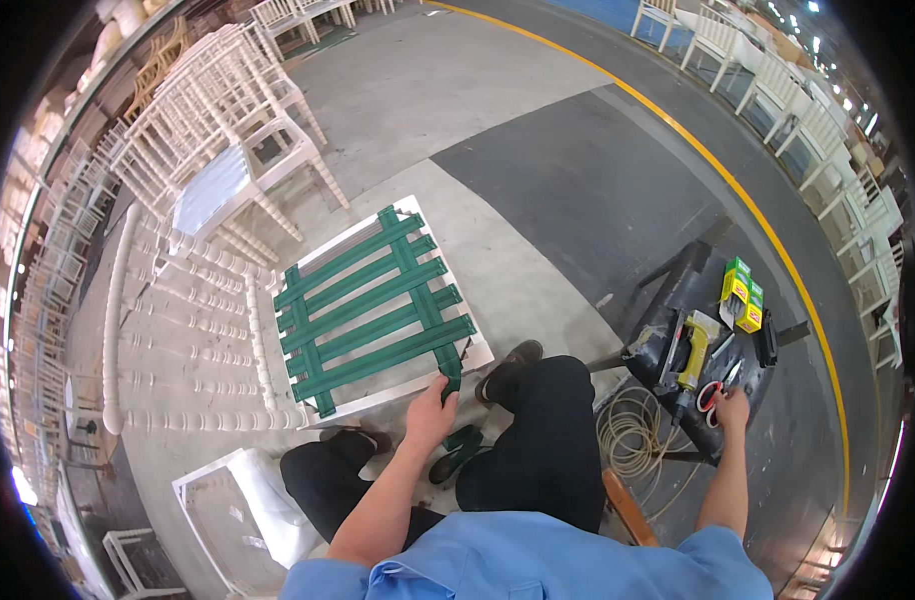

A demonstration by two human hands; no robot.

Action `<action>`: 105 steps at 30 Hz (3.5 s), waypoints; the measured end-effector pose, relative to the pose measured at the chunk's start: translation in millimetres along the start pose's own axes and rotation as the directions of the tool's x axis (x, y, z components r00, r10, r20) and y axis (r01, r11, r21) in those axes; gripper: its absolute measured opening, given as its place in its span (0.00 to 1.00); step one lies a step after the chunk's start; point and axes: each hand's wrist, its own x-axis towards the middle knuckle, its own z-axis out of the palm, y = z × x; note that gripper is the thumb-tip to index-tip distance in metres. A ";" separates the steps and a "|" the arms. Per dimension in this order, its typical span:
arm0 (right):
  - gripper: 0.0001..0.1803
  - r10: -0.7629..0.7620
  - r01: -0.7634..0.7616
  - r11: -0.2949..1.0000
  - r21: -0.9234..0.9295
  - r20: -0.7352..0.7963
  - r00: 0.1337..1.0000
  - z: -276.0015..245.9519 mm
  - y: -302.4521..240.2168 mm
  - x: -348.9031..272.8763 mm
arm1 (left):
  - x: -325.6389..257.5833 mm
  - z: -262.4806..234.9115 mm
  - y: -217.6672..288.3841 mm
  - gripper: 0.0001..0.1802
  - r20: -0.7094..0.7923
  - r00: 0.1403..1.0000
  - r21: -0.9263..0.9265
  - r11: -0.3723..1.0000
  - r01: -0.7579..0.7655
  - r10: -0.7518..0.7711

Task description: The person weaves green straps into the seat of a white wooden chair, creating a woven pattern. They use a staple gun to secure the straps in place and scissors to trim excess material.

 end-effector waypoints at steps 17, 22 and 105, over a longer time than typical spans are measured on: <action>0.19 0.012 -0.507 0.295 0.810 0.527 0.849 -23.0 -17.2 -29.7 | 20.0 -42.8 -17.3 0.17 0.470 0.872 -0.764 0.431 0.480 -0.139; 0.37 -0.452 0.067 0.496 0.866 0.192 0.871 -33.4 -114.6 -77.6 | 44.0 -69.5 -15.6 0.15 0.448 0.885 -0.819 0.339 0.463 -0.127; 0.23 -0.771 0.868 0.449 0.212 0.584 0.256 178.5 -575.9 -343.7 | 64.6 -74.8 -122.2 0.14 0.498 0.786 -0.841 -0.424 0.336 -0.366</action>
